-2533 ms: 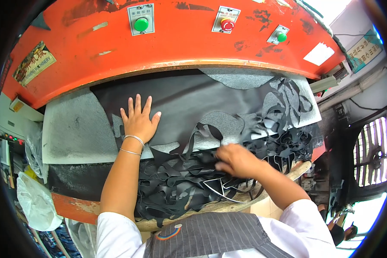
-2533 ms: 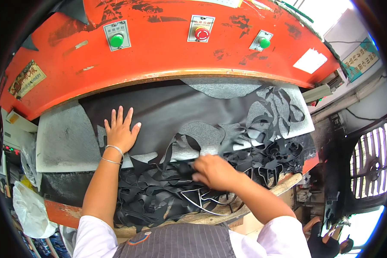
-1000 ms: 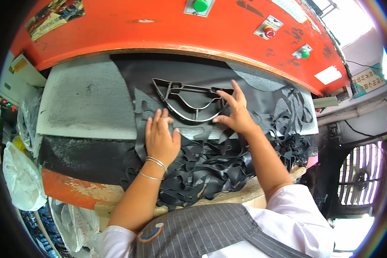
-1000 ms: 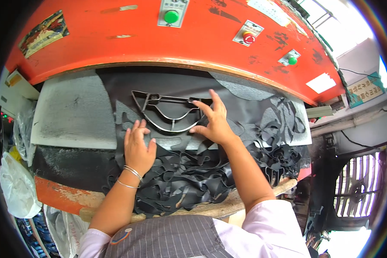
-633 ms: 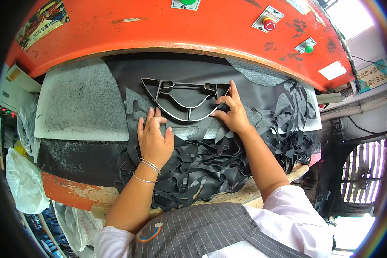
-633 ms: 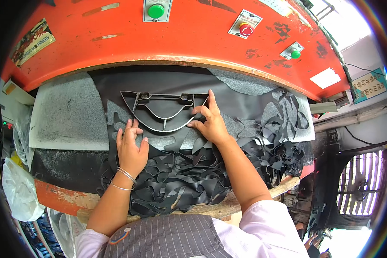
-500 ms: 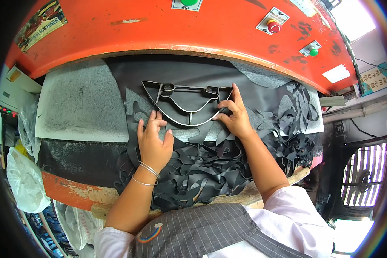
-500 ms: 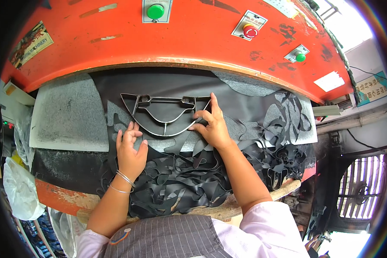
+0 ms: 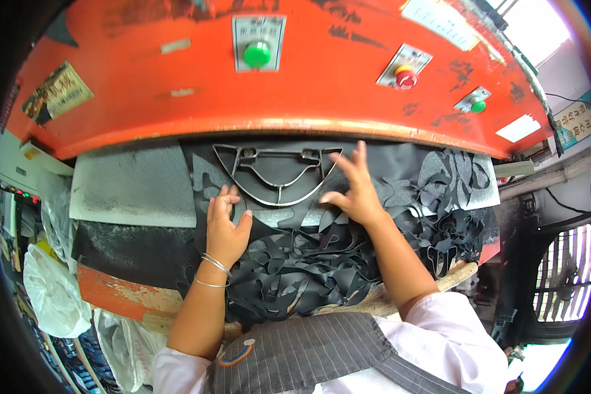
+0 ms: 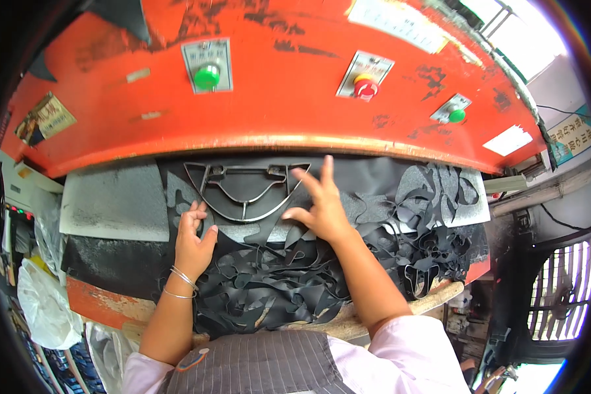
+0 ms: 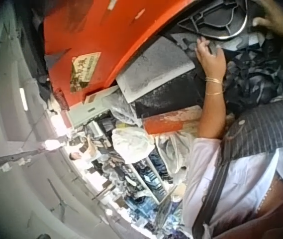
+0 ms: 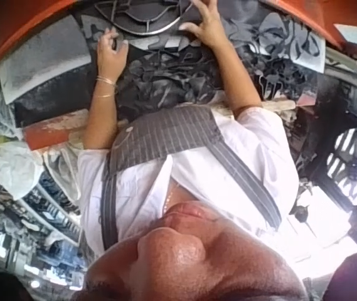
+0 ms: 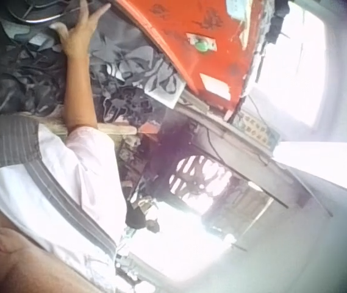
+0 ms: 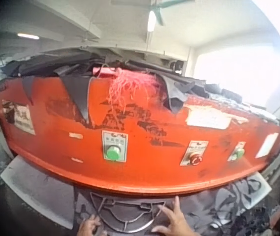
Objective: Using an industrial clicker press to cut pattern pieces from a sheet of leather for shoe manufacturing.
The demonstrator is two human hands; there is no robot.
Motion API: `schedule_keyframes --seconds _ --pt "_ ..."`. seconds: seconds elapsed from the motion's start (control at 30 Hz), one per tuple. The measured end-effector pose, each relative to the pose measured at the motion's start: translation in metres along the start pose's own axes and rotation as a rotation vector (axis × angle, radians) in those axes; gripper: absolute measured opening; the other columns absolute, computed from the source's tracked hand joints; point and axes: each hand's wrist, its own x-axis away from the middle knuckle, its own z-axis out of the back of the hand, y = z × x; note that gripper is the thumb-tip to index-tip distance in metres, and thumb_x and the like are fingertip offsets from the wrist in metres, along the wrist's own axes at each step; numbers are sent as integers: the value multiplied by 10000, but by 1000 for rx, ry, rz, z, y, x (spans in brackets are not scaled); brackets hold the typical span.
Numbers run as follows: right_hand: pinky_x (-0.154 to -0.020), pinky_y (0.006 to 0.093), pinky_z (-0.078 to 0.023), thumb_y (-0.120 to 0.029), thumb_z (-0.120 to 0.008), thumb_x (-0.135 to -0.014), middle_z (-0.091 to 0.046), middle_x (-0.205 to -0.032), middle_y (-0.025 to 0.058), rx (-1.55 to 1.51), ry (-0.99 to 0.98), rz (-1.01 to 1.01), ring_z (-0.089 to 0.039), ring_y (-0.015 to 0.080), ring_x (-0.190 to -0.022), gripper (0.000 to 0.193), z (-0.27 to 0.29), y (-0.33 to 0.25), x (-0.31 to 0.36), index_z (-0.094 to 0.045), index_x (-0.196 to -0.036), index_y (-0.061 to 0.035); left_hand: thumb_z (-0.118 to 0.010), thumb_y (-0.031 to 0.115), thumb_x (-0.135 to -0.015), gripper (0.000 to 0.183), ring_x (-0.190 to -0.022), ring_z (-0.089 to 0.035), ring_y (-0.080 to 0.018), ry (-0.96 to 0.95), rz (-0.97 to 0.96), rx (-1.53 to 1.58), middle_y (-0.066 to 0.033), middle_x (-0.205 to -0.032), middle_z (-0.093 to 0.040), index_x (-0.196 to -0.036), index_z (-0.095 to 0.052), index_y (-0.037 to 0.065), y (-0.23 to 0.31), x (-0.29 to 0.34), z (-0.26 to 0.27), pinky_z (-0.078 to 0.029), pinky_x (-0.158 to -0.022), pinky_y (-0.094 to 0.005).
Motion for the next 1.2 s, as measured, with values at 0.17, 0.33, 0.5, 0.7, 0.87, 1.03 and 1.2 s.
schedule_keyframes --seconds 0.17,0.33,0.5,0.7,0.87,1.03,1.2 --pt "-1170 415 -182 -275 -414 -1015 -290 -1535 143 -552 971 -226 -254 284 -1429 553 116 -13 -13 -256 -1489 -39 -625 107 -874 163 -1120 -582 -324 263 -31 158 -189 -1123 -652 -991 -569 7 43 -13 30 -444 -957 -380" --pt "-1175 444 -122 -457 -364 -1017 -91 -1571 247 -323 1372 -102 -92 328 -1471 704 225 22 -34 -196 -1486 40 -592 62 -896 70 -747 -553 -277 568 -730 -35 -122 -813 -622 -836 -597 27 165 -28 65 -430 -698 -365" --pt "-1177 429 -66 -469 -369 -1010 -26 -1572 268 -205 1213 -175 13 320 -1480 734 227 -15 -5 -154 -1498 36 -589 64 -866 196 -681 -469 -345 361 -648 -240 -133 -684 -478 -705 -482 29 183 -22 86 -382 -616 -429" --pt "-1078 421 -337 -229 -680 -853 -412 -1387 184 -130 581 -63 -439 316 -1263 615 163 -69 148 -424 -1367 -9 -642 109 -846 243 -606 -503 -333 50 -423 -58 -139 -630 -479 -648 -524 33 185 116 102 -426 -561 -397" --pt "-844 410 -470 -264 -787 -718 -603 -1086 137 106 -338 367 -576 310 -982 555 99 -189 249 -585 -1189 -53 -643 226 -842 192 -733 -583 -310 -232 -187 -186 -91 -708 -569 -733 -648 68 132 239 81 -491 -656 -421" --pt "-766 351 -490 -266 -796 -681 -601 -939 87 300 -349 263 -594 263 -895 490 56 -189 286 -630 -1097 -66 -634 180 -804 140 -768 -560 -318 -101 -160 -291 -102 -758 -576 -731 -644 61 139 266 59 -481 -688 -428" --pt "-742 350 -500 -262 -810 -643 -592 -871 71 320 -367 199 -605 256 -867 455 49 -193 274 -647 -1024 -73 -657 175 -763 145 -731 -544 -319 -41 -162 -293 -115 -728 -563 -688 -633 53 126 260 55 -469 -677 -419"
